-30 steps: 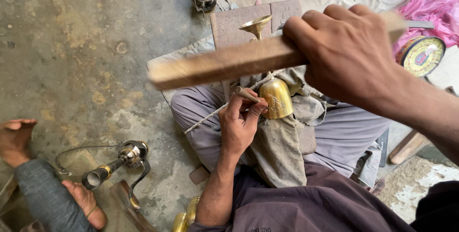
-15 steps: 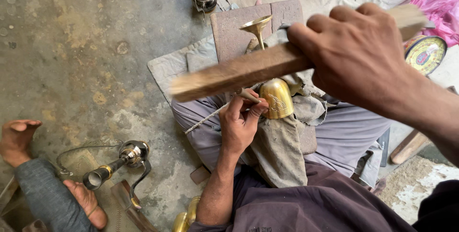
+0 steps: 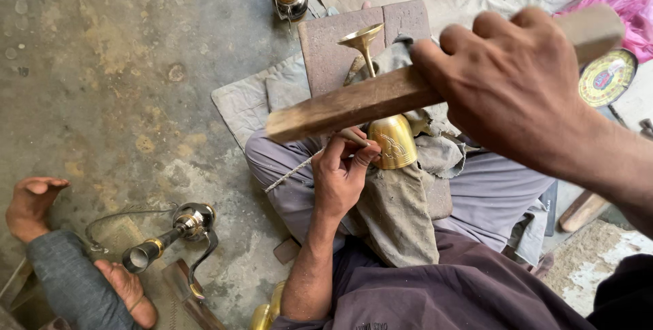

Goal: The person sits on the floor and uses a wooden mallet to strike a metal chisel held against a brass candlestick, creating engraved patterns on its surface. The person repeatedly adjusts the chisel and strikes it to continue the engraving.

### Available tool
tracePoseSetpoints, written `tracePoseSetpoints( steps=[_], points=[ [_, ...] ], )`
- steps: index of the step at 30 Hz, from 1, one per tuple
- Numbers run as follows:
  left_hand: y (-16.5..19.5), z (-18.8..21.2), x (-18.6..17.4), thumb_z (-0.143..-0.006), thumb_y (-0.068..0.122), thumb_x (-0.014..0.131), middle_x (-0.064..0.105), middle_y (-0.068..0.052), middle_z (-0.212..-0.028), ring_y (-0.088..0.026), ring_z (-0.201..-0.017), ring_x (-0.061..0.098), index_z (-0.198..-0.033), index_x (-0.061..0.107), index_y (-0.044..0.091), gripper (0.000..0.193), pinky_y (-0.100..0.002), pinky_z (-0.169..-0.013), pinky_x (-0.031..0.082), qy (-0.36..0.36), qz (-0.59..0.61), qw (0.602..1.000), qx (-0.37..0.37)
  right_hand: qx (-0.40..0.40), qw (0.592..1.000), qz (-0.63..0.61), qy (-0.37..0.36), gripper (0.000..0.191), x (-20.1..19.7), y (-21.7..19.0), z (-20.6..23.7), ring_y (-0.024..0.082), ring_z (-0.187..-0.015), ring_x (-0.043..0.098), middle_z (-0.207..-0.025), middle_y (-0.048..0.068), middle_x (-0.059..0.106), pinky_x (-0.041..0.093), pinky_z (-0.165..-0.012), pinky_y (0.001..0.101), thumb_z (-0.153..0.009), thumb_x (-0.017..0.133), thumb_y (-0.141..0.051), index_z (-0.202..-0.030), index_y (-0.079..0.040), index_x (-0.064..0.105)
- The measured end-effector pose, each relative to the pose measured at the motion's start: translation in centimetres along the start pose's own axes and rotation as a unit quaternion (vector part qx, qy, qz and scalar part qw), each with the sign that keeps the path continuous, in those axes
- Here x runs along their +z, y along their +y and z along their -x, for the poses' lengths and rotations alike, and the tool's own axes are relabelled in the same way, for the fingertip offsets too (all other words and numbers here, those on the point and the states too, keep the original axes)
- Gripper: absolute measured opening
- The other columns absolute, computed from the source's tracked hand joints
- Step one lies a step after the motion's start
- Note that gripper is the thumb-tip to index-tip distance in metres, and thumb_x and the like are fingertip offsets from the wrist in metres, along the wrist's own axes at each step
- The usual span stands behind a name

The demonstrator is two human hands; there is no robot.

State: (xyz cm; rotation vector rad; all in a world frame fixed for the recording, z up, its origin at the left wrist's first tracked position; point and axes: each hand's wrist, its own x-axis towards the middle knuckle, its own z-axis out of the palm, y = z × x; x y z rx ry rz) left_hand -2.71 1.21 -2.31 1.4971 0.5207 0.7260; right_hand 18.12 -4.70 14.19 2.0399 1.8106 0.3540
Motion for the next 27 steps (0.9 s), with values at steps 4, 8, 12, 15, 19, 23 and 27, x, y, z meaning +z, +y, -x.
tracePoseSetpoints(
  steps=[4,8,12,15,19,23,27],
  points=[
    [-0.2,0.0,-0.2,-0.097,0.024,0.073,0.075,-0.003,-0.095,-0.012,-0.084,0.078,-0.106,0.063,0.002,0.026,-0.025,-0.071,0.064,-0.006,-0.012,0.999,-0.033,0.034,0.991,-0.120,-0.052,0.020,-0.1,-0.2,0.0,0.015,-0.061,0.054,-0.077,0.002,0.065,0.045,-0.054,0.0318,-0.094,0.067,-0.024,-0.109,-0.010,0.061],
    [-0.6,0.1,-0.3,-0.098,0.023,0.074,0.074,-0.005,-0.097,-0.013,-0.085,0.077,-0.107,0.063,0.001,0.025,-0.025,-0.073,0.063,-0.011,0.016,0.999,-0.030,0.023,0.995,-0.089,-0.047,0.019,0.1,0.0,-0.1,0.013,-0.060,0.056,-0.075,0.000,0.066,0.046,-0.057,0.0298,-0.094,0.067,-0.026,-0.107,-0.013,0.062],
    [-1.1,0.3,-0.3,-0.099,0.021,0.074,0.074,-0.006,-0.100,-0.014,-0.087,0.076,-0.107,0.065,0.001,0.023,-0.027,-0.077,0.064,-0.013,0.006,1.000,-0.001,0.012,0.986,-0.027,-0.162,0.016,0.2,0.4,0.6,0.012,-0.059,0.057,-0.076,0.000,0.068,0.048,-0.052,0.0278,-0.102,0.061,-0.030,-0.105,-0.015,0.060],
    [-1.0,0.2,-0.4,-0.099,0.021,0.074,0.076,-0.004,-0.095,-0.013,-0.085,0.076,-0.108,0.063,0.001,0.025,-0.026,-0.076,0.064,-0.021,0.029,0.999,-0.036,0.033,0.998,-0.026,-0.044,0.010,0.3,0.1,1.2,0.010,-0.062,0.058,-0.078,-0.004,0.068,0.049,-0.060,0.0292,-0.100,0.064,-0.026,-0.104,-0.017,0.062],
    [-0.3,0.0,-0.4,-0.099,0.021,0.074,0.073,-0.006,-0.100,-0.014,-0.090,0.076,-0.107,0.064,0.001,0.024,-0.028,-0.078,0.065,-0.019,0.024,1.000,0.002,0.014,0.995,-0.015,-0.100,0.015,0.5,0.4,2.0,0.012,-0.058,0.057,-0.078,-0.001,0.069,0.048,-0.054,0.0275,-0.099,0.065,-0.029,-0.106,-0.015,0.063],
    [0.9,-0.2,-0.2,-0.099,0.022,0.073,0.075,-0.006,-0.097,-0.015,-0.090,0.078,-0.109,0.064,0.002,0.024,-0.027,-0.076,0.065,-0.023,-0.031,0.999,0.014,0.065,0.985,-0.153,-0.041,0.015,0.2,1.1,2.5,0.016,-0.058,0.058,-0.075,0.004,0.068,0.049,-0.055,0.0317,-0.094,0.068,-0.018,-0.107,-0.010,0.066],
    [1.6,-0.8,-0.2,-0.098,0.024,0.073,0.075,-0.005,-0.097,-0.015,-0.092,0.079,-0.110,0.064,0.005,0.024,-0.026,-0.075,0.066,-0.049,-0.081,0.995,0.029,0.095,0.905,-0.407,0.080,0.030,-0.6,1.8,3.3,0.018,-0.064,0.059,-0.078,0.012,0.064,0.051,-0.059,0.0345,-0.082,0.071,-0.011,-0.108,0.001,0.061]
  ],
)
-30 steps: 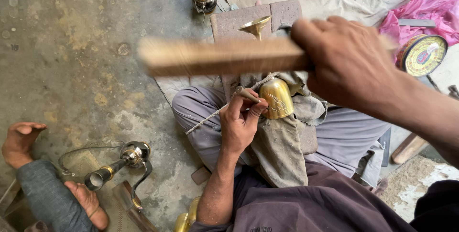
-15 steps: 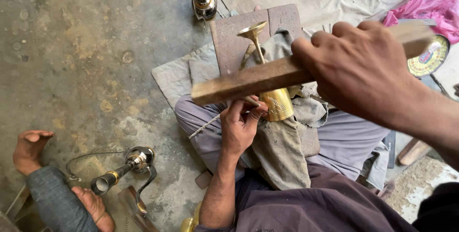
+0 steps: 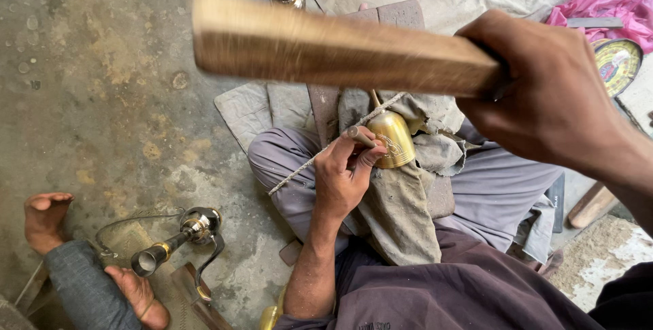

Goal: The person sits on the floor and uses a wooden mallet to strike a metal chisel held against a brass candlestick, creating engraved patterns on its surface. The person repeatedly adjusts the chisel and strikes it to continue the engraving.

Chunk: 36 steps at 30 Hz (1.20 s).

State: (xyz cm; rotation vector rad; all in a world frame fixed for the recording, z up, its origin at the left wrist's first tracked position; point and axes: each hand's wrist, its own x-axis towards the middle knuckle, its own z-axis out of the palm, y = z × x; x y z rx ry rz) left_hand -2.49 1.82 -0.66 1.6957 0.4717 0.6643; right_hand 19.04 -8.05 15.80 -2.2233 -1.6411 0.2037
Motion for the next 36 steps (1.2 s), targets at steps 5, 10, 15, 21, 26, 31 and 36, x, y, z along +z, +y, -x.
tracePoseSetpoints(
  steps=[5,10,15,21,26,31,36],
  points=[
    [0.3,-0.3,-0.3,-0.099,0.024,0.074,0.074,-0.006,-0.097,-0.015,-0.088,0.079,-0.108,0.063,0.005,0.024,-0.027,-0.072,0.064,-0.008,-0.007,1.000,-0.006,0.035,0.998,0.002,-0.052,0.024,0.8,0.4,0.6,0.019,-0.060,0.058,-0.078,0.009,0.064,0.051,-0.053,0.0363,-0.086,0.069,-0.006,-0.107,-0.001,0.059],
    [0.4,-0.2,-0.4,-0.098,0.024,0.073,0.075,-0.006,-0.096,-0.016,-0.088,0.079,-0.109,0.063,0.005,0.024,-0.027,-0.071,0.064,-0.008,-0.021,1.000,-0.010,-0.033,0.973,0.225,-0.033,0.013,1.5,1.5,1.3,0.019,-0.061,0.055,-0.077,0.006,0.064,0.047,-0.058,0.0369,-0.094,0.067,-0.012,-0.105,-0.007,0.061],
    [0.1,-0.1,-0.5,-0.100,0.025,0.072,0.075,-0.006,-0.099,-0.017,-0.092,0.079,-0.110,0.063,0.004,0.025,-0.027,-0.073,0.064,-0.014,0.008,1.000,-0.014,-0.020,0.931,0.358,-0.065,0.016,1.6,1.0,1.5,0.015,-0.055,0.052,-0.071,0.001,0.064,0.042,-0.057,0.0344,-0.100,0.063,-0.029,-0.096,-0.014,0.064],
    [-0.4,0.1,-0.4,-0.099,0.026,0.072,0.076,-0.005,-0.097,-0.016,-0.089,0.079,-0.109,0.066,0.004,0.025,-0.027,-0.070,0.064,-0.016,-0.016,1.000,-0.006,-0.022,0.939,0.337,-0.063,0.022,1.5,0.0,1.8,0.016,-0.053,0.050,-0.070,0.003,0.064,0.041,-0.053,0.0361,-0.102,0.070,-0.030,-0.092,-0.012,0.066],
    [-0.3,0.0,-0.5,-0.098,0.025,0.074,0.077,-0.005,-0.093,-0.016,-0.079,0.074,-0.111,0.066,0.003,0.026,-0.029,-0.068,0.059,0.028,0.038,0.998,-0.050,0.016,0.998,0.040,0.034,0.031,2.1,2.4,4.8,0.016,-0.066,0.060,-0.081,0.007,0.066,0.047,-0.062,0.0359,-0.080,0.076,-0.015,-0.107,-0.006,0.065],
    [0.2,-1.1,-1.0,-0.098,0.019,0.073,0.074,-0.007,-0.108,-0.018,-0.097,0.078,-0.115,0.066,0.007,0.022,-0.029,-0.079,0.067,-0.043,-0.003,0.998,0.038,0.165,0.970,-0.138,0.108,0.035,5.9,5.6,9.1,0.013,-0.072,0.066,-0.084,0.007,0.068,0.053,-0.064,0.0324,-0.087,0.084,-0.018,-0.111,-0.003,0.063],
    [0.7,-2.7,-0.9,-0.096,0.000,0.071,0.071,-0.008,-0.101,-0.017,-0.094,0.079,-0.124,0.063,0.006,0.030,-0.029,-0.077,0.067,-0.150,-0.075,0.984,0.060,0.232,0.931,-0.238,0.151,0.021,7.7,6.3,13.2,0.014,-0.075,0.066,-0.084,0.008,0.070,0.052,-0.068,0.0299,-0.097,0.084,-0.012,-0.103,0.001,0.068]
  ],
)
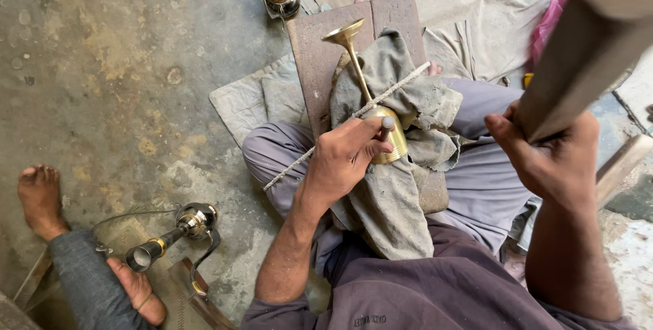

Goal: The person sits on the floor and uses a wooden mallet to strike a metal chisel held against a brass candlestick, creating engraved patterns on its surface. The person repeatedly adjusts the chisel and strikes it to continue the engraving.

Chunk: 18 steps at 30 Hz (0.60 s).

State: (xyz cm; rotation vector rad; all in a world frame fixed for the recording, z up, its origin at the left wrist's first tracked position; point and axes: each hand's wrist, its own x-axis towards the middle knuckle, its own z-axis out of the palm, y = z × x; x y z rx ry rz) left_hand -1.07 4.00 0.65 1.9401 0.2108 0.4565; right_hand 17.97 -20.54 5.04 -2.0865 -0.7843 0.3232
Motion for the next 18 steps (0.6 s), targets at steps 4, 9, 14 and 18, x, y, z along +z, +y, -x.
tracePoseSetpoints(
  steps=[4,9,14,18],
  points=[
    [0.2,-0.4,-0.2,-0.092,-0.012,0.062,0.070,-0.010,-0.108,-0.018,-0.098,0.078,-0.130,0.061,0.007,0.042,-0.026,-0.080,0.063,-0.046,0.000,0.999,-0.002,-0.008,0.999,-0.021,0.027,0.024,-0.9,-2.3,0.6,0.010,-0.088,0.069,-0.097,0.006,0.071,0.056,-0.080,0.0252,-0.098,0.084,-0.008,-0.110,0.000,0.066],
    [0.1,-0.4,-0.2,-0.095,-0.011,0.062,0.070,-0.008,-0.108,-0.017,-0.100,0.079,-0.131,0.060,0.009,0.042,-0.024,-0.082,0.062,-0.055,-0.021,0.998,0.002,-0.001,0.999,0.011,0.047,0.030,0.0,-7.2,-0.2,0.009,-0.089,0.068,-0.099,0.006,0.071,0.055,-0.079,0.0264,-0.091,0.078,-0.010,-0.113,0.000,0.059],
    [0.0,-0.5,-0.3,-0.091,-0.013,0.060,0.072,-0.011,-0.112,-0.017,-0.094,0.079,-0.132,0.061,0.007,0.046,-0.027,-0.080,0.066,-0.054,-0.017,0.998,0.014,-0.047,0.969,0.231,0.066,0.031,0.1,-8.4,0.0,0.029,-0.080,0.066,-0.090,0.012,0.069,0.051,-0.073,0.0428,-0.081,0.082,-0.009,-0.106,-0.004,0.063],
    [0.2,-0.8,-0.5,-0.091,-0.013,0.060,0.074,-0.011,-0.114,-0.015,-0.092,0.080,-0.126,0.063,0.006,0.040,-0.027,-0.078,0.066,-0.068,-0.028,0.997,-0.006,-0.082,0.963,0.254,0.039,0.030,0.6,-6.9,0.3,0.043,-0.090,0.063,-0.094,0.020,0.063,0.049,-0.076,0.0500,-0.083,0.076,-0.007,-0.107,-0.001,0.060]
  ],
)
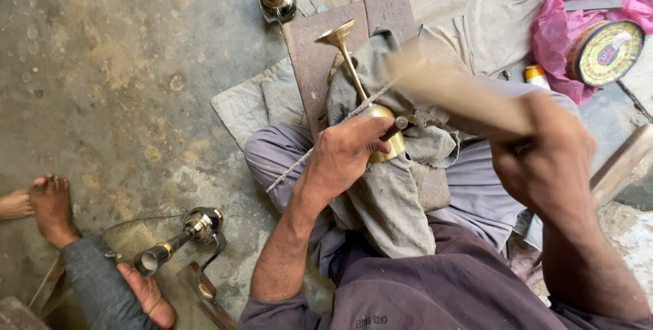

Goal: The person sits on the floor and uses a wooden mallet to strike a metal chisel held against a brass candlestick, creating engraved patterns on its surface. The person repeatedly adjusts the chisel and strikes it to continue the engraving.

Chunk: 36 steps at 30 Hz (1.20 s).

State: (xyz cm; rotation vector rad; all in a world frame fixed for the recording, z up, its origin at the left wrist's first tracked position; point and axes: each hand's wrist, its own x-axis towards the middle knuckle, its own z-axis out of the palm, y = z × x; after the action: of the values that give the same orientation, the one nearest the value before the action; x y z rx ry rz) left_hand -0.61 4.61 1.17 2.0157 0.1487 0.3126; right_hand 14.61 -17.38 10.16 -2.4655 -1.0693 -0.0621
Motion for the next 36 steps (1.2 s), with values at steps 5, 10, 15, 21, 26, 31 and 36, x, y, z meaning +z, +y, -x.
tracePoseSetpoints(
  steps=[5,10,15,21,26,31,36],
  points=[
    [0.2,-0.3,-0.1,-0.092,-0.013,0.057,0.073,-0.012,-0.118,-0.016,-0.091,0.079,-0.129,0.063,0.006,0.042,-0.027,-0.078,0.067,-0.001,-0.006,1.000,0.012,0.080,0.985,-0.150,-0.009,0.031,0.8,0.5,0.2,0.033,-0.081,0.067,-0.090,0.011,0.067,0.052,-0.075,0.0444,-0.083,0.072,-0.011,-0.111,-0.007,0.059],
    [-0.3,0.2,0.0,-0.091,-0.014,0.056,0.073,-0.012,-0.114,-0.017,-0.087,0.078,-0.136,0.061,0.009,0.051,-0.029,-0.077,0.065,-0.003,-0.022,1.000,0.023,0.016,1.000,-0.005,-0.015,0.026,0.7,0.1,0.7,0.034,-0.079,0.066,-0.087,0.013,0.067,0.051,-0.071,0.0454,-0.078,0.075,-0.007,-0.102,-0.006,0.067],
    [-1.5,0.9,0.4,-0.095,-0.006,0.062,0.073,-0.007,-0.103,-0.017,-0.088,0.077,-0.118,0.066,0.007,0.027,-0.028,-0.079,0.067,0.005,-0.032,0.999,0.025,-0.032,0.986,0.162,-0.022,0.030,0.4,0.1,1.5,0.035,-0.080,0.068,-0.085,0.014,0.070,0.050,-0.072,0.0471,-0.066,0.078,-0.006,-0.095,-0.004,0.071],
    [-2.0,4.9,2.3,-0.103,0.008,0.070,0.074,-0.008,-0.106,-0.019,-0.098,0.078,-0.111,0.065,0.009,0.009,-0.029,-0.086,0.068,0.205,0.075,0.976,0.021,0.146,0.988,-0.028,-0.050,0.035,1.4,3.8,2.5,0.028,-0.081,0.070,-0.091,0.017,0.070,0.053,-0.078,0.0409,-0.089,0.081,-0.026,-0.112,-0.002,0.070],
    [-2.8,9.6,4.2,-0.099,0.010,0.070,0.074,-0.010,-0.100,-0.015,-0.089,0.076,-0.115,0.060,-0.002,0.022,-0.029,-0.079,0.068,0.330,0.188,0.909,-0.169,0.326,0.940,-0.032,-0.095,0.045,4.3,9.0,4.7,0.030,-0.078,0.071,-0.086,0.019,0.073,0.053,-0.076,0.0426,-0.084,0.088,-0.032,-0.114,-0.003,0.071],
    [-2.6,13.3,5.6,-0.097,0.010,0.070,0.073,-0.010,-0.096,-0.014,-0.085,0.072,-0.114,0.059,-0.005,0.025,-0.028,-0.076,0.065,0.374,0.185,0.877,-0.237,0.411,0.897,-0.142,-0.080,0.039,6.2,10.7,7.2,0.023,-0.073,0.067,-0.083,0.012,0.071,0.052,-0.067,0.0375,-0.086,0.088,-0.029,-0.103,0.003,0.072],
    [-1.4,14.1,6.6,-0.098,0.012,0.070,0.074,-0.010,-0.095,-0.014,-0.084,0.074,-0.114,0.060,-0.004,0.025,-0.028,-0.076,0.066,0.391,0.159,0.879,-0.222,0.442,0.828,-0.341,-0.052,0.029,5.9,11.4,7.7,0.019,-0.064,0.063,-0.082,0.011,0.068,0.048,-0.058,0.0342,-0.088,0.083,-0.020,-0.094,0.005,0.070]
  ],
)
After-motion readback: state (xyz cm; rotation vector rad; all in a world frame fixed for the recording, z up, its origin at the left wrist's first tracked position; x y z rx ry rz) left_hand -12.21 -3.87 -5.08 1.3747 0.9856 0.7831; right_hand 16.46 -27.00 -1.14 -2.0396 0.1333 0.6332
